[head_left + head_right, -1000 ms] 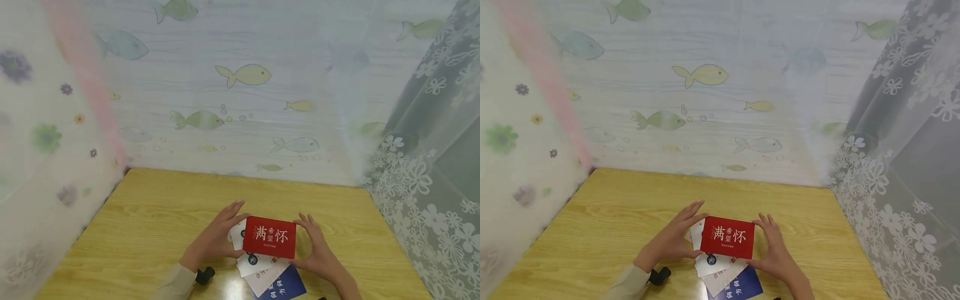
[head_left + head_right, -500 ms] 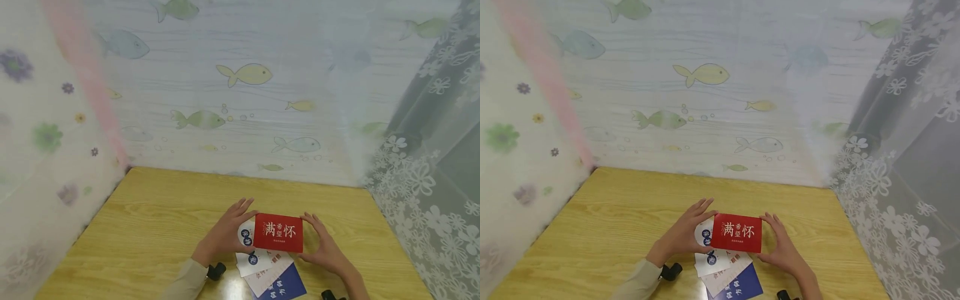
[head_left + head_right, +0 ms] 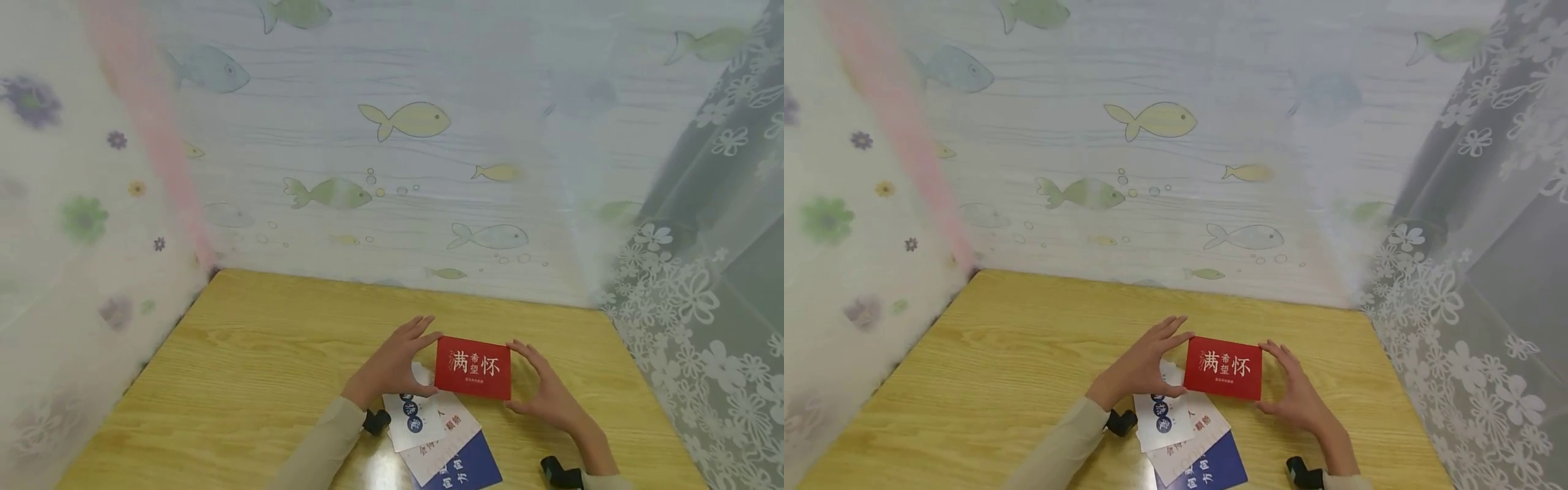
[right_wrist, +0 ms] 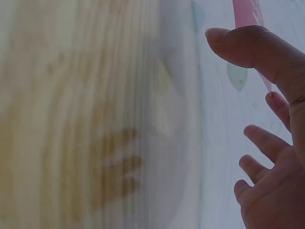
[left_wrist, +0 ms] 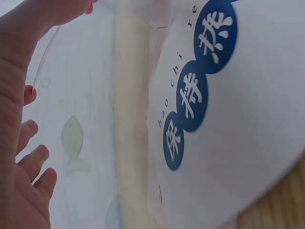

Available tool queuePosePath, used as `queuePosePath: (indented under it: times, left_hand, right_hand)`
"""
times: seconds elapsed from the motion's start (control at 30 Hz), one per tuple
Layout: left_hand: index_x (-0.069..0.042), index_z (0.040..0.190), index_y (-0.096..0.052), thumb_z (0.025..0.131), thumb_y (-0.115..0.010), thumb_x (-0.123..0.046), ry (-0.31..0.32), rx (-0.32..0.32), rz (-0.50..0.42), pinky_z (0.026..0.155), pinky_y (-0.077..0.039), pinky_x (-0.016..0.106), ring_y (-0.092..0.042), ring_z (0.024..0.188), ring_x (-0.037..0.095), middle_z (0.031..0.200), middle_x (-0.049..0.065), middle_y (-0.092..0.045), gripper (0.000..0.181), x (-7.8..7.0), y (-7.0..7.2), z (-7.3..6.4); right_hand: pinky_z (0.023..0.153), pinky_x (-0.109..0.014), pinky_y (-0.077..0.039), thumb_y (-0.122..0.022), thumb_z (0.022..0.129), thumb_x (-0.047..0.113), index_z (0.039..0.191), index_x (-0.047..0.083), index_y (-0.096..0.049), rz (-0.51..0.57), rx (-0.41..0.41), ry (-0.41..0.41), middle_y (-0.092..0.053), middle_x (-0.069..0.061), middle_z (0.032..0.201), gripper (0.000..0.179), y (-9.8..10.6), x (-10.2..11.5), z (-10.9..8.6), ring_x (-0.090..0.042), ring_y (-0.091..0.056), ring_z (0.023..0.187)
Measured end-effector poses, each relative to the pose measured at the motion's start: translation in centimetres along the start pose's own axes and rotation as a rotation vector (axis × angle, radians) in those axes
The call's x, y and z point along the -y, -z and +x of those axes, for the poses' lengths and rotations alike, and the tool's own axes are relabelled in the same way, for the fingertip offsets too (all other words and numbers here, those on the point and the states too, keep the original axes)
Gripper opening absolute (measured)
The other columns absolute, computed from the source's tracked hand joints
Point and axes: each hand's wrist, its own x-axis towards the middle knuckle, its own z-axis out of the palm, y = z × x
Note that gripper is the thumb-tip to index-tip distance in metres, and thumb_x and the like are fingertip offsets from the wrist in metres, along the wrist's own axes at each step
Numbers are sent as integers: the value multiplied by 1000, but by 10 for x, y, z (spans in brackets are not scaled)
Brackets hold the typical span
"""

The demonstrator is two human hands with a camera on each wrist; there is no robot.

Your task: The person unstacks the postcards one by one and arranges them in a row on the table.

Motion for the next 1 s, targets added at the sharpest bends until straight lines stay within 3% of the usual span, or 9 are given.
queuePosePath:
  times: [0.17,0.33,0.6,0.83,1.0]
  left_hand:
    - [-15,155,-44,75,-88,-45,11,9,-40,121,-33,56,-26,154,36,167,9,-29,96,8,-10,20]
    - [-13,156,-42,76,-88,-41,34,36,-63,123,-31,50,-26,154,34,166,13,-31,96,13,-20,46]
    - [-14,157,-40,78,-87,-43,74,130,-83,124,-30,45,-25,155,31,166,12,-31,97,10,-44,83]
    - [-15,160,-34,81,-87,-36,111,152,-98,126,-26,39,-24,155,28,166,8,-31,98,10,-62,108]
    - [-15,160,-34,81,-87,-35,142,155,-115,125,-28,38,-26,155,28,165,7,-33,98,5,-67,121]
  right_hand:
    - [98,-81,-38,-93,69,8,153,3,-39,-9,16,37,-35,-30,156,100,6,-13,16,-61,-25,142]
    - [101,-80,-34,-92,69,7,154,3,-38,0,43,7,-37,-29,155,100,18,-29,31,-58,-28,142]
    - [102,-86,-22,-92,70,9,153,5,-40,-30,115,-88,-30,-36,157,98,40,-59,36,-67,-12,143]
    - [101,-80,-35,-89,75,15,155,8,-38,-63,173,-155,-21,-38,160,95,54,-75,41,-66,-16,142]
    - [99,-82,-34,-89,76,14,155,6,-37,-81,197,-160,-18,-40,160,95,64,-85,47,-68,-15,141]
